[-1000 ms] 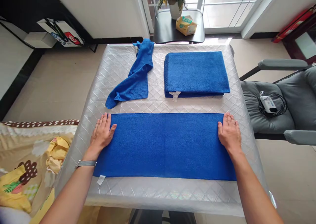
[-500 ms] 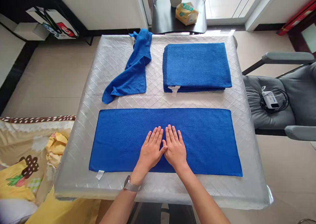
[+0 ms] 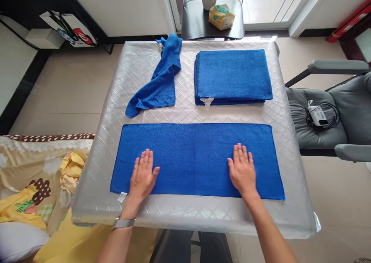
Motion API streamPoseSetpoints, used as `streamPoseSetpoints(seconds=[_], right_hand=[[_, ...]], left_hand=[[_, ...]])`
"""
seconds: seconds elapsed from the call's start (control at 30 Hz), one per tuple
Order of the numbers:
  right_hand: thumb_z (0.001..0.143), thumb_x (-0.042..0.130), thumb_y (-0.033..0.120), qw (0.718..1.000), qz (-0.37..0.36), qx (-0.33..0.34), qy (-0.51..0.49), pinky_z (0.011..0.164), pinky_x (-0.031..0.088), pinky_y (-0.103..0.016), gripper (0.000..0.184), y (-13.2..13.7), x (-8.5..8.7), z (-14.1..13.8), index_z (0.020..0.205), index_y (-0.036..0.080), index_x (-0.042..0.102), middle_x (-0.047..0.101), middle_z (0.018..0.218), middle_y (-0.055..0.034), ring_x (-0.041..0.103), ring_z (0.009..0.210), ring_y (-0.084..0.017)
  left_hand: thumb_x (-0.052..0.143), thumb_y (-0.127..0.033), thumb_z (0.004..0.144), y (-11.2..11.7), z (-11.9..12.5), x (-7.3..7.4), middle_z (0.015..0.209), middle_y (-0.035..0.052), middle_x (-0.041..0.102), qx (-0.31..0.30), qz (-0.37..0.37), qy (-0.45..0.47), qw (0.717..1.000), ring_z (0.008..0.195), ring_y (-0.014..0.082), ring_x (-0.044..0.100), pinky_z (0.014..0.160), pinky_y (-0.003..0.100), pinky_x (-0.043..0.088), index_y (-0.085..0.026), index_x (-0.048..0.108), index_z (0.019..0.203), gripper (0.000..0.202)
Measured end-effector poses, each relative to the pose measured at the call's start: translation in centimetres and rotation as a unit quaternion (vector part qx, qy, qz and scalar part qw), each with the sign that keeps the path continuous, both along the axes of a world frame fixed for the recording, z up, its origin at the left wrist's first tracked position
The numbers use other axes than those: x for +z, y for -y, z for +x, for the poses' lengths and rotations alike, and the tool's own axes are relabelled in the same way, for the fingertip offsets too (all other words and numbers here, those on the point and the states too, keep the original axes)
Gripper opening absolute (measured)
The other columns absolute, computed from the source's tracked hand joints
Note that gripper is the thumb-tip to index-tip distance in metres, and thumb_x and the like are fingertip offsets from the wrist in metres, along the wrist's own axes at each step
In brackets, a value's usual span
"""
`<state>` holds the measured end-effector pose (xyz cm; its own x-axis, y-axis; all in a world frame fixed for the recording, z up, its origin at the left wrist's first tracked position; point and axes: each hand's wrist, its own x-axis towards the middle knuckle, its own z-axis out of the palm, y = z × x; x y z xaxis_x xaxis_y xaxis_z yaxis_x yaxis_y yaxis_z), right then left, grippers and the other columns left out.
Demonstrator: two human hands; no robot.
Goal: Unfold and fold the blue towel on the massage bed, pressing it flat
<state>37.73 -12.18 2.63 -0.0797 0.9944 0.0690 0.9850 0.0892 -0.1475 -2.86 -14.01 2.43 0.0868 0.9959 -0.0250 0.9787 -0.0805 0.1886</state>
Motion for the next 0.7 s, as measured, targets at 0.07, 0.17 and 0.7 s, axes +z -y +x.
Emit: streamPoseSetpoints(seconds=[0.07, 0.17, 0.7], right_hand=[[0.107, 0.030, 0.036, 0.999, -0.012, -0.046, 0.019, 0.125, 0.023, -0.055, 0.065, 0.8, -0.2, 3.9, 0.164, 0.009, 0.015, 0.029, 0.167, -0.0197, 0.022, 0.156, -0.031], [0.106, 0.026, 0.039, 0.994, -0.029, -0.106, 0.025, 0.125, 0.024, -0.056, 0.067, 1.7, -0.5, 8.7, 0.164, 0.006, 0.016, 0.026, 0.167, -0.0211, 0.022, 0.156, -0.032], [0.103, 0.039, 0.025, 0.988, -0.004, 0.130, -0.080, 0.124, 0.031, -0.048, 0.075, 6.5, 2.5, -10.5, 0.166, 0.019, 0.000, 0.033, 0.166, -0.0093, 0.030, 0.154, -0.026]], left_hand=[[0.019, -0.059, 0.104, 1.2, -3.5, -0.2, 0.170, 0.0182, 0.020, 0.051, 0.000, -0.004, 0.999, 0.158, 0.0302, 0.017, 0.128, 0.058, 0.017, -0.013, 0.008, 0.165, 0.076], [0.018, -0.058, 0.104, 2.5, -7.4, -0.2, 0.170, 0.0205, 0.019, 0.105, 0.001, 0.000, 0.995, 0.158, 0.0314, 0.016, 0.127, 0.058, 0.018, -0.012, 0.008, 0.164, 0.076], [0.029, -0.053, 0.104, 4.4, 11.5, 2.6, 0.169, 0.0117, 0.025, -0.099, 0.030, 0.067, 0.992, 0.157, 0.0246, 0.022, 0.128, 0.046, 0.029, -0.017, 0.003, 0.165, 0.075]])
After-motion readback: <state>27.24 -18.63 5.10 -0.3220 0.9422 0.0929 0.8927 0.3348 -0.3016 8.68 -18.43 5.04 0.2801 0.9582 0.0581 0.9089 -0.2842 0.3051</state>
